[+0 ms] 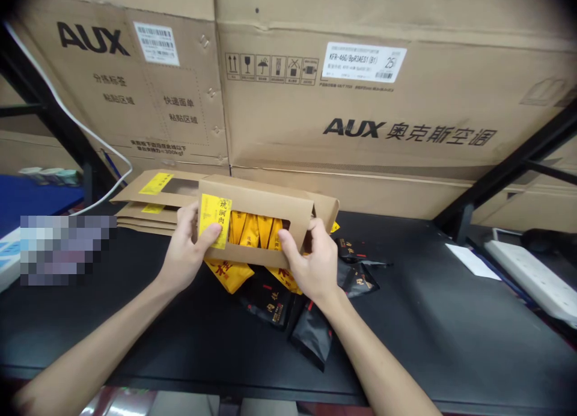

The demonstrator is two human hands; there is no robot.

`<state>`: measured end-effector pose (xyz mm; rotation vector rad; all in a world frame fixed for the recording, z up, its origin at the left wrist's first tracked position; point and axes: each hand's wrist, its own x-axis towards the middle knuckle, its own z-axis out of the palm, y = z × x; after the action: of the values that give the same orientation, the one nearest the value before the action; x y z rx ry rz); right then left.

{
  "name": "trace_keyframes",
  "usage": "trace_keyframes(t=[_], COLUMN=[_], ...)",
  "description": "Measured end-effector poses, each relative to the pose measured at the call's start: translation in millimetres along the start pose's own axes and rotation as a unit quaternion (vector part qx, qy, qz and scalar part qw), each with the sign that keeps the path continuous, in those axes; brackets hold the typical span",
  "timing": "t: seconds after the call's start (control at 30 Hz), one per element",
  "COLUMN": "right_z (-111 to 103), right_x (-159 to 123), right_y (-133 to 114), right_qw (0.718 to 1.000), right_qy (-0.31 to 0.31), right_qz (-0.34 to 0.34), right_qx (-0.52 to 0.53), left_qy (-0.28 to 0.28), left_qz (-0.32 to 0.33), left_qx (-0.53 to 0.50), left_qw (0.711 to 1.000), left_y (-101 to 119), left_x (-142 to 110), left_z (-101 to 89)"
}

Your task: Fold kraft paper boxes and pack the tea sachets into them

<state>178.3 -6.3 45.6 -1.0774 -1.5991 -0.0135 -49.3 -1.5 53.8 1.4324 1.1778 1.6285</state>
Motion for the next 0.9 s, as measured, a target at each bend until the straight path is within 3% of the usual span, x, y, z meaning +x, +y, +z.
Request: trace_keyframes(t=[0.13, 0.3, 0.9], right_z=[-6, -10, -16], right_x=[4, 6, 3], right_y=[4, 5, 7], right_qw=[0.999, 0.993, 0.982], right_qy=[0.039, 0.095, 0.090], right_qz=[-0.021, -0.057, -0.092], right_qx=[-0.010, -0.034, -0.137], left_qy=[-0.089, -0.133, -0.146], left_qz=[-0.052, -0.077, -0.167], left_qx=[-0.079, -0.121, -0.187], left_qw=[0.992, 0.981, 0.957], left_y=[1, 3, 4], left_x=[1, 3, 9], left_z=[-1.1, -2.7, -13.2])
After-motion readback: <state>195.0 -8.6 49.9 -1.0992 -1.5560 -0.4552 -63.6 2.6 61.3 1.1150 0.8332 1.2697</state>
